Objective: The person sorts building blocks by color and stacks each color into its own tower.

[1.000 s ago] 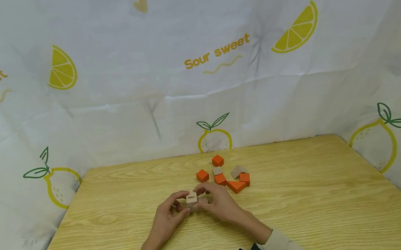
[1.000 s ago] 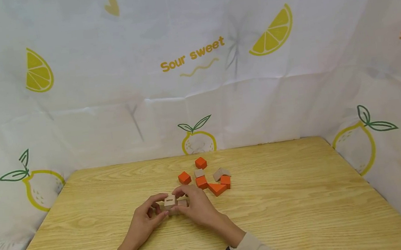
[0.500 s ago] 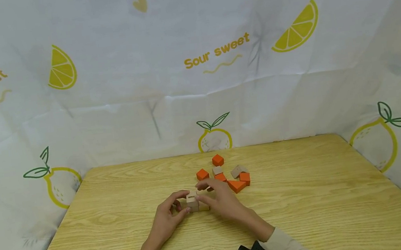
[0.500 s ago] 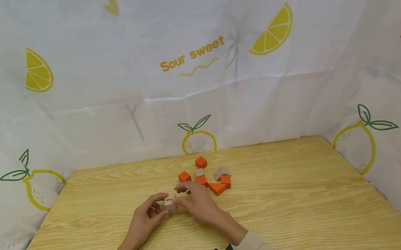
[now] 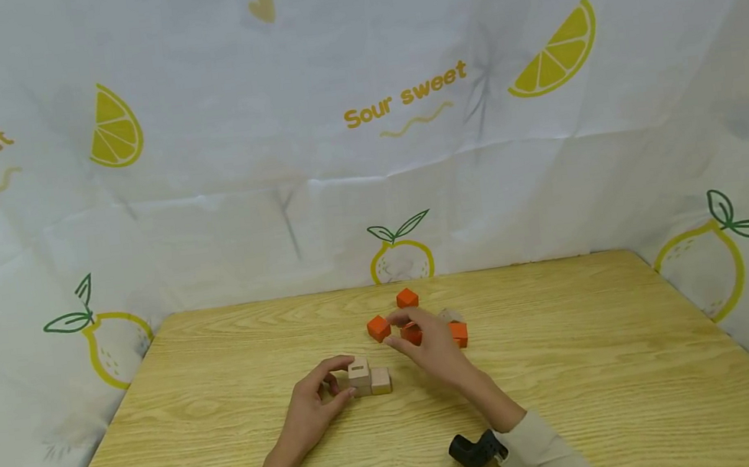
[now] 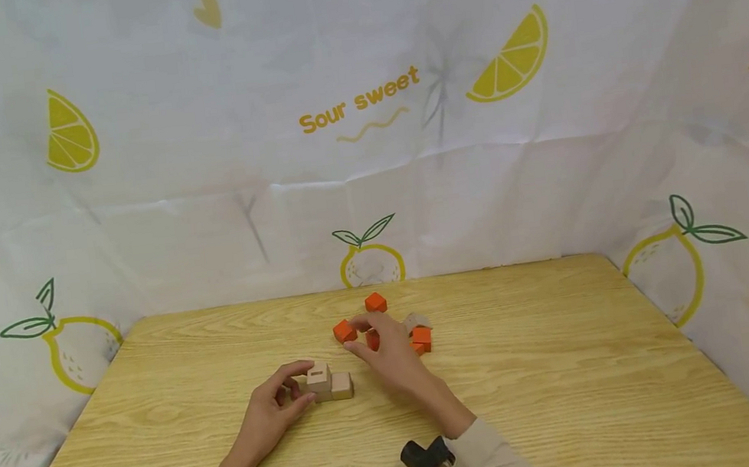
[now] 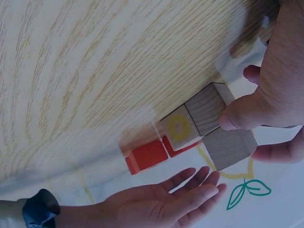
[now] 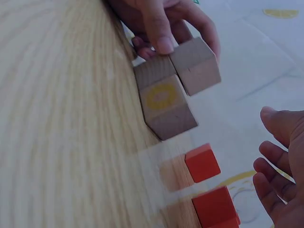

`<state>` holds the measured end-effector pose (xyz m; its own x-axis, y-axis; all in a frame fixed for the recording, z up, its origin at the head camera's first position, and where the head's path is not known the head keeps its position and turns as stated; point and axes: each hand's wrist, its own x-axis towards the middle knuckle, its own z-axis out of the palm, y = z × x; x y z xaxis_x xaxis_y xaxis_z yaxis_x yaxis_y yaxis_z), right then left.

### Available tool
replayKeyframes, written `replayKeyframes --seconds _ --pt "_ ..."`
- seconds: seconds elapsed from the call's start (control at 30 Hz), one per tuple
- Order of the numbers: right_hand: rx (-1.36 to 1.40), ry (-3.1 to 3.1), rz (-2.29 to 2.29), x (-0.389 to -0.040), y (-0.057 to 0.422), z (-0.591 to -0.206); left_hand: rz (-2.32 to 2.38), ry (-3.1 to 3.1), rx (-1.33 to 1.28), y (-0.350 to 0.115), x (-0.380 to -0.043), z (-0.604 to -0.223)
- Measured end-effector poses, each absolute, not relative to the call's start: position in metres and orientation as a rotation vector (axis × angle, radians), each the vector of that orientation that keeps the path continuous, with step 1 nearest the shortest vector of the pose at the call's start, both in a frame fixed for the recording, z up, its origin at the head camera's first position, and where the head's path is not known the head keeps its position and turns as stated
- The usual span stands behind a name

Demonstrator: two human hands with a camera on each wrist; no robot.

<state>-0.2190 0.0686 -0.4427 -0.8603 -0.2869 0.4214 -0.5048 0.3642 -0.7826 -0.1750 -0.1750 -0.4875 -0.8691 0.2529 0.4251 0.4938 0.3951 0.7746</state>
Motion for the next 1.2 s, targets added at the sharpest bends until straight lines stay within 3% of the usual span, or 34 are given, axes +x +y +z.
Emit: replayKeyframes --seconds 0.33,0.7,1.2 --pt "0.572 -2.379 1.503 -0.238 0.079 -0.45 -1.464 -2.423 -0.61 -0.172 -0.172 -0.485" --pt "0.534 -2.465 1.426 -0.246 0.079 -0.457 -1.476 -2.407 -0.649 -0.164 -0.158 -0.454" --pt "0.507 -2.582 1.294 -0.252 0.077 -0.46 -1.47 -2.394 -0.648 -0.166 -0.162 -0.463"
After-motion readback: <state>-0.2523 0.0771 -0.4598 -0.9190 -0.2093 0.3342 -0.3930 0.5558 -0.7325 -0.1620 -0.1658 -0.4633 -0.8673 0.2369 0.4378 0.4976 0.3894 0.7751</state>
